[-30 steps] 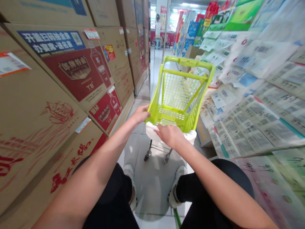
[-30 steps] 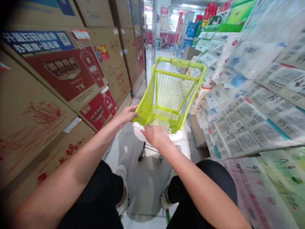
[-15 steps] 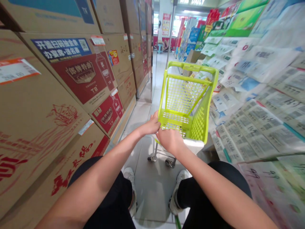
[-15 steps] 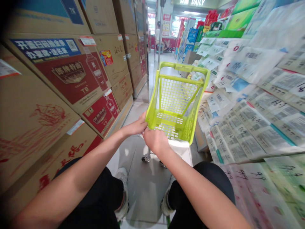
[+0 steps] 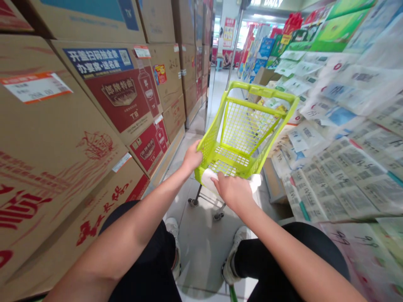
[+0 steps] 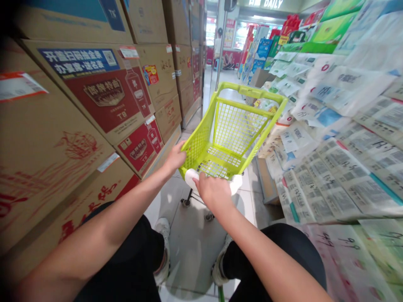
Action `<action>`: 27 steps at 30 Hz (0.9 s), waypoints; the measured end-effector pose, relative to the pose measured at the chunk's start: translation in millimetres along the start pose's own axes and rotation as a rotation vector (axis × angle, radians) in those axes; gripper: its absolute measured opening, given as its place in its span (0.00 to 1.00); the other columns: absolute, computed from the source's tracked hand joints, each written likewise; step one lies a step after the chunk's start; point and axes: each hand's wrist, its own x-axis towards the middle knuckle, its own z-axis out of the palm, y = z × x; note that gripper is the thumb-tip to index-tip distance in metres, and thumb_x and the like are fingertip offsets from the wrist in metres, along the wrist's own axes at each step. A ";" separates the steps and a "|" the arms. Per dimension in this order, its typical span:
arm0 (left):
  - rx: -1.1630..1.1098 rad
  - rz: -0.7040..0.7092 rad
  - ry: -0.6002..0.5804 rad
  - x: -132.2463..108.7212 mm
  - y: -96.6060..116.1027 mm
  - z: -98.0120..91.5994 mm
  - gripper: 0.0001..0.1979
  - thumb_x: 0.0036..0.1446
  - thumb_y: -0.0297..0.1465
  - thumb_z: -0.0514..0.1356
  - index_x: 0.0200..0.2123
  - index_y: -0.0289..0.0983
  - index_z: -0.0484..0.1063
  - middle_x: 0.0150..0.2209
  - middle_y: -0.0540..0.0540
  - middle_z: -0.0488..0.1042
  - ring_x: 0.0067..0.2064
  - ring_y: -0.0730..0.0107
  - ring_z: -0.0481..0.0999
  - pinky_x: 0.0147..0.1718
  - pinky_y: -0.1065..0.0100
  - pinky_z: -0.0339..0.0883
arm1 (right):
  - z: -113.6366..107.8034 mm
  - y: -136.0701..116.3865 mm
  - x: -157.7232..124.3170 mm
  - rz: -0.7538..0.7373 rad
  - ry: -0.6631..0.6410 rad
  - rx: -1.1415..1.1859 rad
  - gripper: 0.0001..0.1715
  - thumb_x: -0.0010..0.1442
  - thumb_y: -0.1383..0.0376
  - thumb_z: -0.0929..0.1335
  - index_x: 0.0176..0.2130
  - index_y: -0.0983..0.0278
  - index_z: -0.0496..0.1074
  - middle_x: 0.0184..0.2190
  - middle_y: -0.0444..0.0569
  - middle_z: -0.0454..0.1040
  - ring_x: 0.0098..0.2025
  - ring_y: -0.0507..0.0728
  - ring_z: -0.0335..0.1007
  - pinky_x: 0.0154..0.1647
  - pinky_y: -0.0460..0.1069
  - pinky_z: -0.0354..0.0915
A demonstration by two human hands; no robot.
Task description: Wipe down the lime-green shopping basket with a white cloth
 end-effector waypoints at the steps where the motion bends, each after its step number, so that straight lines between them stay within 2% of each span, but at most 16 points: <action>1: -0.051 -0.021 0.011 -6.7 0.4 5.9 0.32 0.44 0.23 0.55 0.55 0.34 0.77 0.53 0.42 0.83 0.57 0.53 0.80 0.63 0.54 0.70 | 0.3 -3.4 2.4 0.005 0.006 0.002 0.28 0.80 0.51 0.55 0.49 0.64 0.75 0.33 0.59 0.84 0.37 0.66 0.86 0.35 0.52 0.72; 4: -0.223 -0.102 -0.014 -25.5 3.9 23.0 0.35 0.44 0.23 0.55 0.59 0.35 0.73 0.55 0.42 0.82 0.58 0.56 0.79 0.61 0.58 0.72 | -0.5 -16.4 12.6 -0.007 0.010 0.022 0.27 0.80 0.53 0.56 0.50 0.65 0.76 0.33 0.60 0.84 0.37 0.66 0.86 0.36 0.53 0.73; 7: -0.283 -0.141 -0.091 -31.6 6.3 27.3 0.38 0.42 0.24 0.57 0.62 0.35 0.69 0.57 0.40 0.80 0.56 0.57 0.79 0.58 0.59 0.74 | -2.3 -25.3 20.6 -0.043 0.012 0.032 0.26 0.80 0.54 0.56 0.52 0.66 0.75 0.34 0.61 0.84 0.38 0.67 0.86 0.36 0.53 0.74; 11: -0.163 -0.070 -0.191 -15.5 2.7 8.2 0.34 0.39 0.24 0.58 0.54 0.33 0.75 0.51 0.42 0.82 0.55 0.55 0.79 0.58 0.59 0.73 | -1.9 -21.5 19.2 -0.043 0.006 0.048 0.26 0.80 0.53 0.55 0.52 0.63 0.75 0.36 0.59 0.84 0.39 0.66 0.86 0.36 0.52 0.74; 14: -0.125 -0.122 -0.194 0.2 -0.5 -9.5 0.33 0.37 0.25 0.58 0.52 0.36 0.76 0.48 0.46 0.84 0.53 0.55 0.80 0.54 0.59 0.75 | 0.5 -10.3 9.9 -0.012 -0.008 0.036 0.26 0.80 0.52 0.55 0.52 0.62 0.75 0.36 0.58 0.84 0.38 0.64 0.86 0.36 0.49 0.71; 17: -0.138 -0.169 -0.155 2.8 1.6 -13.7 0.35 0.37 0.25 0.57 0.53 0.36 0.76 0.48 0.46 0.84 0.51 0.56 0.81 0.53 0.59 0.76 | 3.6 -1.0 1.0 -0.016 0.011 0.012 0.28 0.80 0.51 0.54 0.52 0.62 0.75 0.35 0.58 0.84 0.38 0.63 0.85 0.35 0.48 0.68; 20: -0.257 -0.291 -0.029 -12.5 8.6 1.9 0.39 0.39 0.24 0.56 0.60 0.37 0.71 0.49 0.45 0.84 0.47 0.59 0.83 0.50 0.60 0.78 | 6.0 -0.9 -0.7 -0.030 0.017 -0.016 0.28 0.80 0.52 0.54 0.51 0.63 0.75 0.34 0.58 0.84 0.36 0.62 0.85 0.34 0.48 0.68; 24: -0.373 -0.339 -0.031 -44.7 20.1 33.2 0.43 0.43 0.21 0.58 0.66 0.39 0.64 0.55 0.43 0.81 0.51 0.60 0.82 0.52 0.62 0.78 | 6.9 -11.6 7.3 -0.075 0.019 0.005 0.25 0.80 0.55 0.55 0.51 0.64 0.75 0.36 0.60 0.84 0.36 0.63 0.85 0.36 0.50 0.71; 27: -0.361 -0.337 -0.106 -56.3 24.4 42.4 0.44 0.40 0.20 0.58 0.65 0.40 0.65 0.56 0.43 0.81 0.52 0.59 0.82 0.50 0.62 0.79 | 6.1 -15.8 11.8 -0.079 0.014 0.037 0.24 0.79 0.58 0.56 0.51 0.65 0.76 0.38 0.61 0.84 0.37 0.64 0.85 0.36 0.52 0.72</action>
